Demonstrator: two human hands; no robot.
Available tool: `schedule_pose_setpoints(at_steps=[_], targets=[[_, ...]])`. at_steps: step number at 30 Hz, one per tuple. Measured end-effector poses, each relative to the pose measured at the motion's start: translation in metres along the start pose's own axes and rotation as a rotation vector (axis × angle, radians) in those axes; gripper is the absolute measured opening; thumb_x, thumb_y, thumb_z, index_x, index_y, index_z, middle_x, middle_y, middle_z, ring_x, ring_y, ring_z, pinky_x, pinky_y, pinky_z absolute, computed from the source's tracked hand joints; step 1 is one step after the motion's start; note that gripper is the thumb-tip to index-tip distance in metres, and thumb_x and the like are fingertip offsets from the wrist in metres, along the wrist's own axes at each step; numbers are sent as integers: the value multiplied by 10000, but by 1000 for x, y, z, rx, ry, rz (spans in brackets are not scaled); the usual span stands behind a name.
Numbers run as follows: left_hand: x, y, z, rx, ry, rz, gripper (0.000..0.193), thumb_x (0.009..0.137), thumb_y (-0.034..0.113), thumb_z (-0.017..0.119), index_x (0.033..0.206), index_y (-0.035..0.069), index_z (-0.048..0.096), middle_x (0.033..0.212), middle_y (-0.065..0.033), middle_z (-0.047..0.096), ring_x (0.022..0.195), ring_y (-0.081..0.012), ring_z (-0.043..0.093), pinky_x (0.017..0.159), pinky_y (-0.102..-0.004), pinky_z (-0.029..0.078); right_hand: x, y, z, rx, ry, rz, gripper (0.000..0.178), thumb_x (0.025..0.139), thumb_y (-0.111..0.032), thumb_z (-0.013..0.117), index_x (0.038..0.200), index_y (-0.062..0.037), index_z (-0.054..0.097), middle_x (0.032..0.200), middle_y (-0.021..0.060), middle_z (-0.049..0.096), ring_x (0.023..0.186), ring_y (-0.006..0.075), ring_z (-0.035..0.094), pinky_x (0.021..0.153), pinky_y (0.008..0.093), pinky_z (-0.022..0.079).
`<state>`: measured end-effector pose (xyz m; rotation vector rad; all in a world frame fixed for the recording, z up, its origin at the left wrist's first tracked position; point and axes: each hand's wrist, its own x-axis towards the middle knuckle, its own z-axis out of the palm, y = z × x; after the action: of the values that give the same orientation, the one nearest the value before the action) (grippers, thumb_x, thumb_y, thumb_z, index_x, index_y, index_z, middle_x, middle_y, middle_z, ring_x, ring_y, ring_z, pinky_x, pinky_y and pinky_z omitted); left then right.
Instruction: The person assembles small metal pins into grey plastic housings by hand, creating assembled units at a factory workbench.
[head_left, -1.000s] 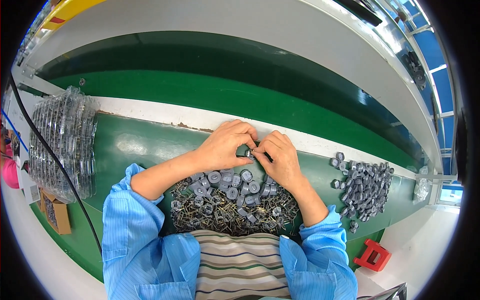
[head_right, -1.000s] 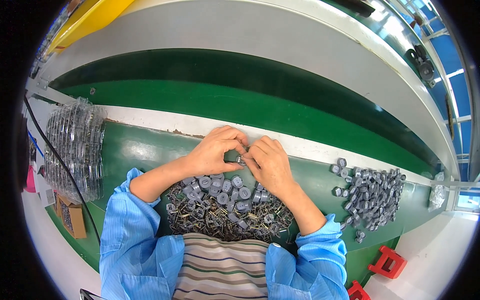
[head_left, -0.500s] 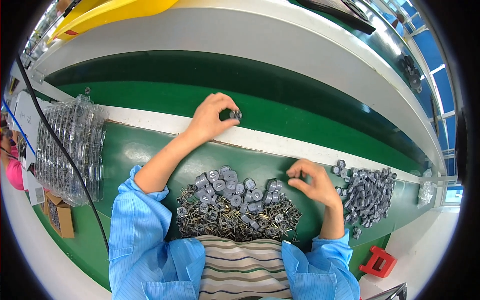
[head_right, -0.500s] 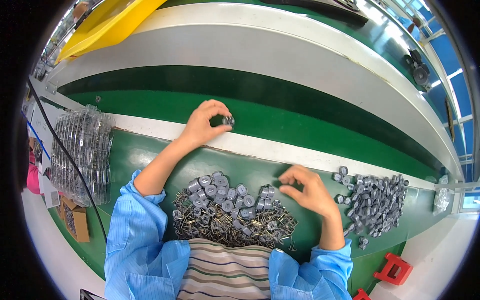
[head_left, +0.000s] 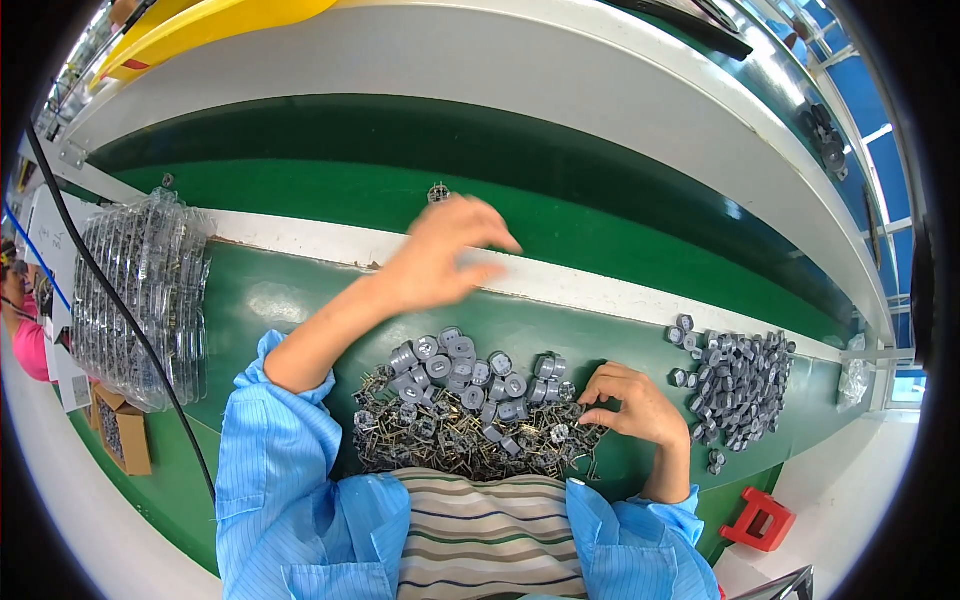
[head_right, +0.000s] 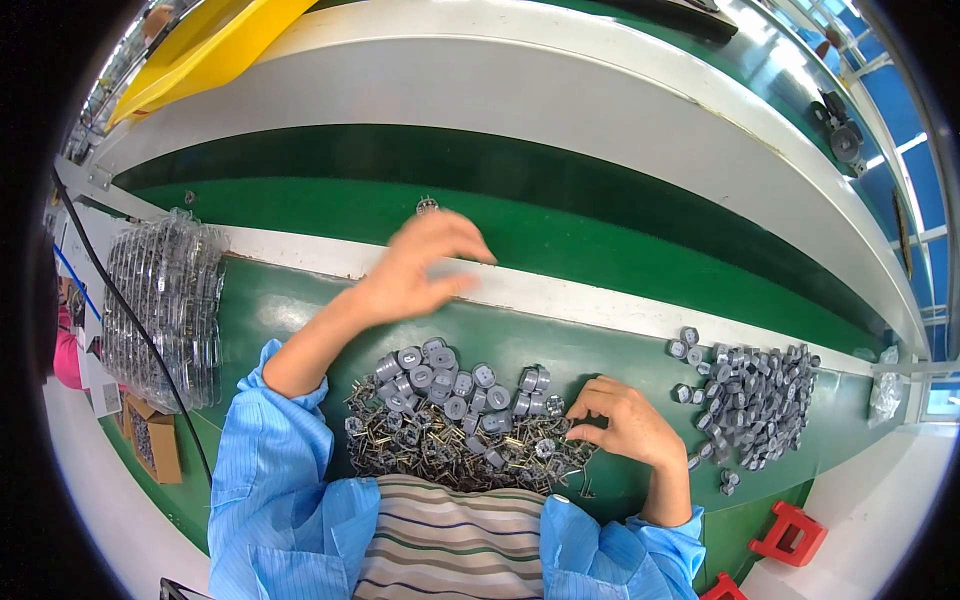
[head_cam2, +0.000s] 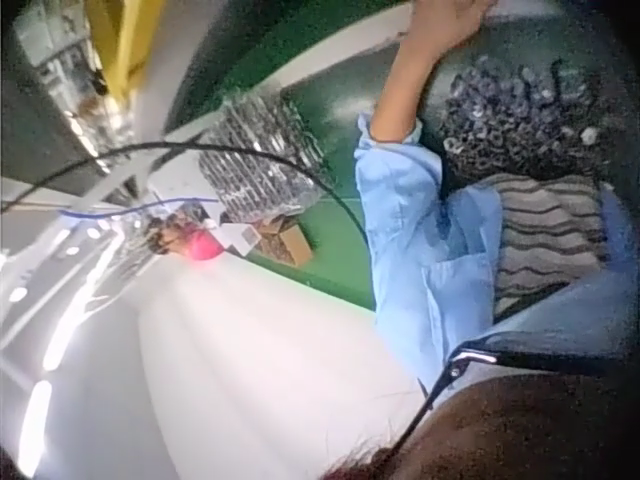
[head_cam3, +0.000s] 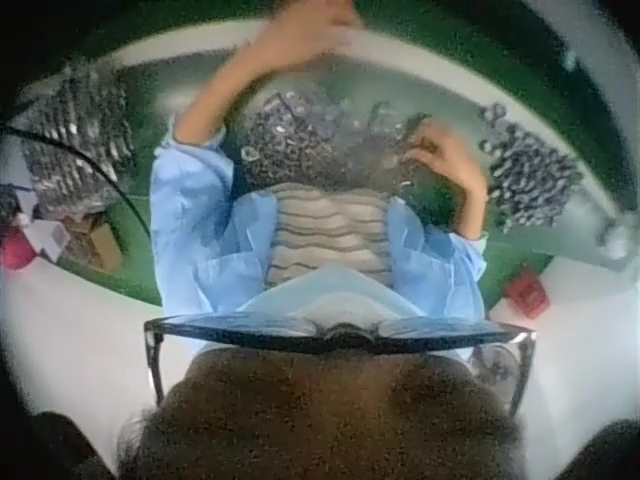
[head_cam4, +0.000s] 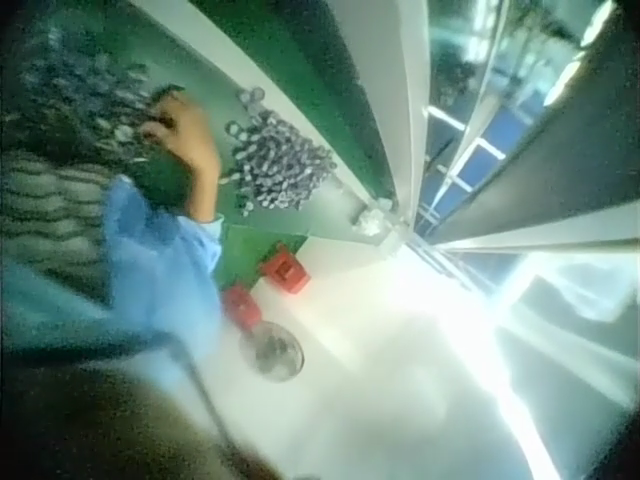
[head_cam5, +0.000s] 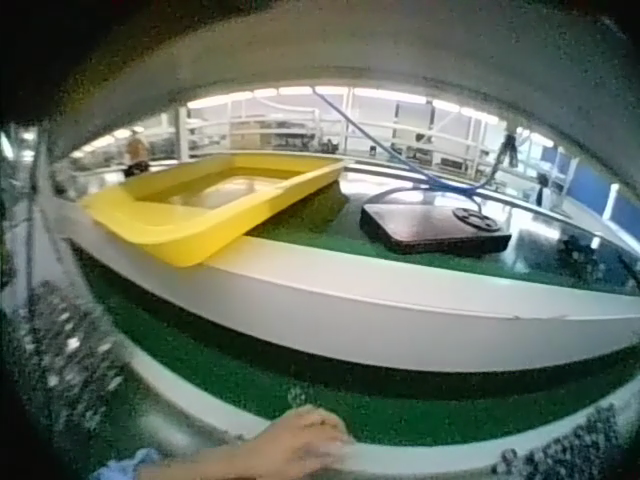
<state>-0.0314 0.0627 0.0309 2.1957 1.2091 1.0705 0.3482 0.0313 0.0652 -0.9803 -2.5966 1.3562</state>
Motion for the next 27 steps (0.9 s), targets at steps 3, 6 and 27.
schedule_pose_setpoints(at_steps=[3,6,27], targets=[[-11,35,32,-175,-216,144,340,888,204,826,1210,138,741,1285,-74,662,1247,-302,597,1075,-448,441,1,6,-6,105,-52,5,198,828,-146,877,919,-28,747,901,86,690,899,311,665,759,426,538],[-19,31,43,-185,-305,187,286,906,208,806,1179,142,748,1270,-61,672,1271,-293,598,1088,-473,428,0,11,-15,45,-65,67,157,864,-131,849,917,-21,751,864,94,702,822,276,675,711,397,534],[-28,-33,-48,496,339,-18,147,784,116,819,912,117,747,888,-28,628,821,-235,599,729,-392,420,80,28,27,13,685,50,119,877,-94,811,834,-42,712,673,47,555,562,152,489,546,326,413]])
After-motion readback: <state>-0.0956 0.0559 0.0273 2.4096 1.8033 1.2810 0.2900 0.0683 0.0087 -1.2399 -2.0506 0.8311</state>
